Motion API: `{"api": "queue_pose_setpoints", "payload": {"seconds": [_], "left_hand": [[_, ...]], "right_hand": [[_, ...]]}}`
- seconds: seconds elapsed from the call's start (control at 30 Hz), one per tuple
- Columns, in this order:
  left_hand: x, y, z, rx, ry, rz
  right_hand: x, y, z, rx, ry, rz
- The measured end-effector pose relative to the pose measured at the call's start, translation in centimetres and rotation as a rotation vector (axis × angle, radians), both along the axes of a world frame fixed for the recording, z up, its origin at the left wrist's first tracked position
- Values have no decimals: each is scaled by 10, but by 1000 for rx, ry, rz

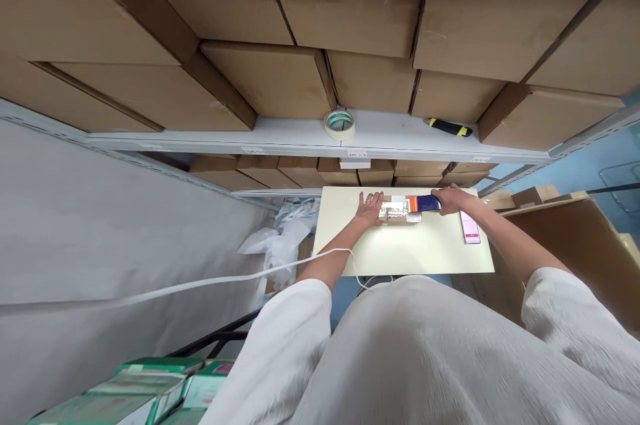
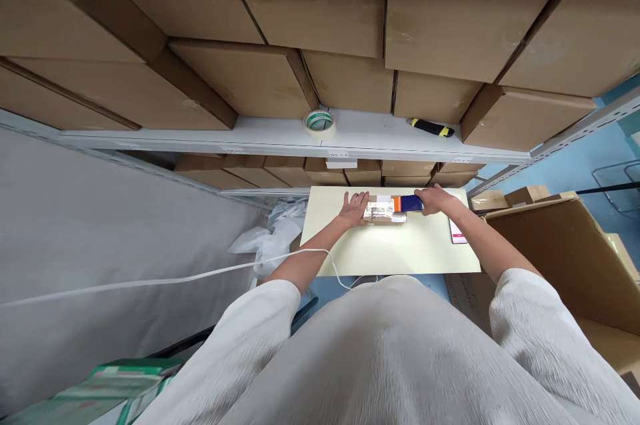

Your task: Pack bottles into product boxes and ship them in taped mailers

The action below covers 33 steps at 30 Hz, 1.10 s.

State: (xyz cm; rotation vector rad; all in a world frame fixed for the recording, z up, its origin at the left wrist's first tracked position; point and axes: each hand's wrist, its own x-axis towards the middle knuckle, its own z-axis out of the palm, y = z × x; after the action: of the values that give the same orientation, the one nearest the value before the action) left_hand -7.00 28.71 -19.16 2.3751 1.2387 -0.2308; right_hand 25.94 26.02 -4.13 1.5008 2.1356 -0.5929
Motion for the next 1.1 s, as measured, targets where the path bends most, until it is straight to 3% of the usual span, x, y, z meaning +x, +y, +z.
{"api": "queue_pose_setpoints", "payload": {"seconds": [0.37,0.83,1.1], "left_hand": [[2,-1,1,24,67,-8],[4,0,-1,15,74,9],[5,-2,6,24,88,12]], "right_hand": [[68,-19,-11,0,-20,-72],[110,-21,-8,-7,-34,-88],[89,-22,-35,17,-116,-63]]}}
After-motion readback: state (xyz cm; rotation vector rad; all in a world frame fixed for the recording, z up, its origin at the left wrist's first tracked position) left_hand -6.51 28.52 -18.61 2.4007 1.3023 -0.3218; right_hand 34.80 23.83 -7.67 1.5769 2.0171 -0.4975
